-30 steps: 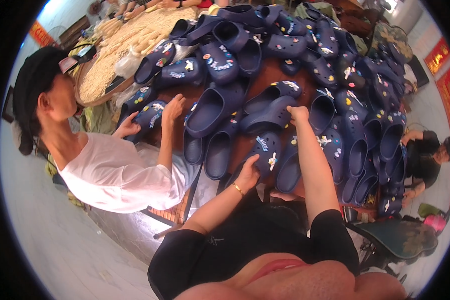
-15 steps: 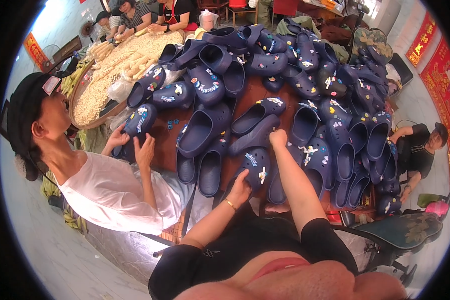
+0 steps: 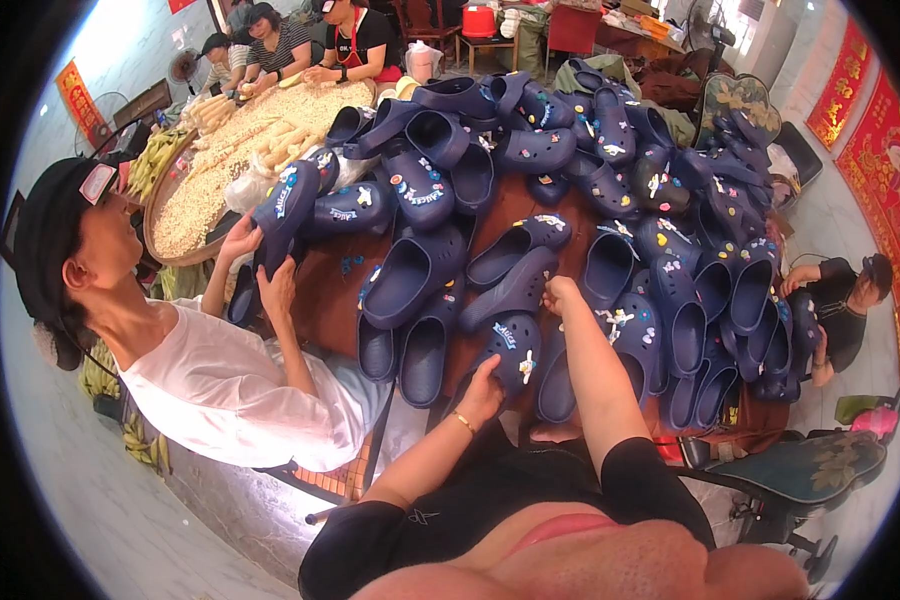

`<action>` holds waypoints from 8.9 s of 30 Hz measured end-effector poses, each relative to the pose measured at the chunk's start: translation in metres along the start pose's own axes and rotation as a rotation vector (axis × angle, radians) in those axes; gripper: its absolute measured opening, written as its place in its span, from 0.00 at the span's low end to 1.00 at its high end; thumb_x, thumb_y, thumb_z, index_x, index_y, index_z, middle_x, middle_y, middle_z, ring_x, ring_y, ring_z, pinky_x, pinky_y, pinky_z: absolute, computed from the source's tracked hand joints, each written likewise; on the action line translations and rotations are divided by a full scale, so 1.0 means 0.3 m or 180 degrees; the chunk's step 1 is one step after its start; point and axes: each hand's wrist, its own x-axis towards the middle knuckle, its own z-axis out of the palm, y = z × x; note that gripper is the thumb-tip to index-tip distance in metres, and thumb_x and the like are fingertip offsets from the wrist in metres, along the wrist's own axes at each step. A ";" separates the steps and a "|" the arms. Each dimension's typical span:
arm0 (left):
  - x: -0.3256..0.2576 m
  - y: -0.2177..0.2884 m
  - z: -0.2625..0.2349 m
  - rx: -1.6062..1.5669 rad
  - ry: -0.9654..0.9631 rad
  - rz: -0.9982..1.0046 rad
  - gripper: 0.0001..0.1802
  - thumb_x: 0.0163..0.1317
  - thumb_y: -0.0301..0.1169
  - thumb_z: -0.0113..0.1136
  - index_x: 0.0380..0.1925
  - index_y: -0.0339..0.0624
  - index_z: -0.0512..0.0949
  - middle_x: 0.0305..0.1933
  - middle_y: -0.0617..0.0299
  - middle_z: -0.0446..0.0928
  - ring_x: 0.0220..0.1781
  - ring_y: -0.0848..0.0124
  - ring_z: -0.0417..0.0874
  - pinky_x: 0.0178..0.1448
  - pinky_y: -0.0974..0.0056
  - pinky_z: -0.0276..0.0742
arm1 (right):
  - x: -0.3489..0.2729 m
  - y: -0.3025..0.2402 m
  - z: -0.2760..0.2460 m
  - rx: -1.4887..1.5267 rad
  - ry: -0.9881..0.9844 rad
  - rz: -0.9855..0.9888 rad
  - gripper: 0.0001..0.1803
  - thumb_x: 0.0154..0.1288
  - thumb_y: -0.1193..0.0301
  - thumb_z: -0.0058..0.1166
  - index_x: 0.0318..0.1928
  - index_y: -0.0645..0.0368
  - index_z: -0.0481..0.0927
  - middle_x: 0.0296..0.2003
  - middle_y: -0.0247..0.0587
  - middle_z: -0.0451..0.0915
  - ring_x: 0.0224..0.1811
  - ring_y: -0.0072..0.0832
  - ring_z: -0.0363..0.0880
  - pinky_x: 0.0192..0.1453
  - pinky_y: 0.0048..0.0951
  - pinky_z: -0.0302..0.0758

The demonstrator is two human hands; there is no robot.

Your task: Manually attaching decorative charms to clogs in a factory setting.

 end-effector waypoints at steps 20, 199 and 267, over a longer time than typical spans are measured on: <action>-0.001 -0.030 -0.017 0.0035 -0.0317 0.0045 0.28 0.55 0.39 0.56 0.55 0.41 0.63 0.56 0.59 0.69 0.57 0.65 0.69 0.63 0.57 0.61 | 0.075 0.029 -0.058 0.1063 -0.0697 -0.0205 0.03 0.59 0.71 0.48 0.29 0.55 0.71 0.19 0.32 0.67 0.19 0.23 0.63 0.20 0.24 0.61; 0.322 0.283 0.112 0.7137 0.1340 0.2520 0.30 0.55 0.29 0.51 0.60 0.44 0.59 0.43 0.50 0.71 0.44 0.52 0.74 0.44 0.51 0.72 | -0.050 -0.024 -0.021 -0.0423 0.0377 -0.0733 0.11 0.60 0.63 0.52 0.39 0.56 0.74 0.30 0.32 0.73 0.33 0.24 0.71 0.40 0.26 0.73; 0.040 -0.056 -0.073 -0.0331 -0.0826 -0.0295 0.40 0.45 0.43 0.64 0.57 0.38 0.61 0.57 0.55 0.67 0.59 0.60 0.68 0.65 0.55 0.60 | -0.331 0.094 -0.061 -0.2904 -0.0699 -0.0201 0.10 0.47 0.72 0.61 0.23 0.70 0.79 0.18 0.44 0.79 0.16 0.24 0.77 0.19 0.22 0.76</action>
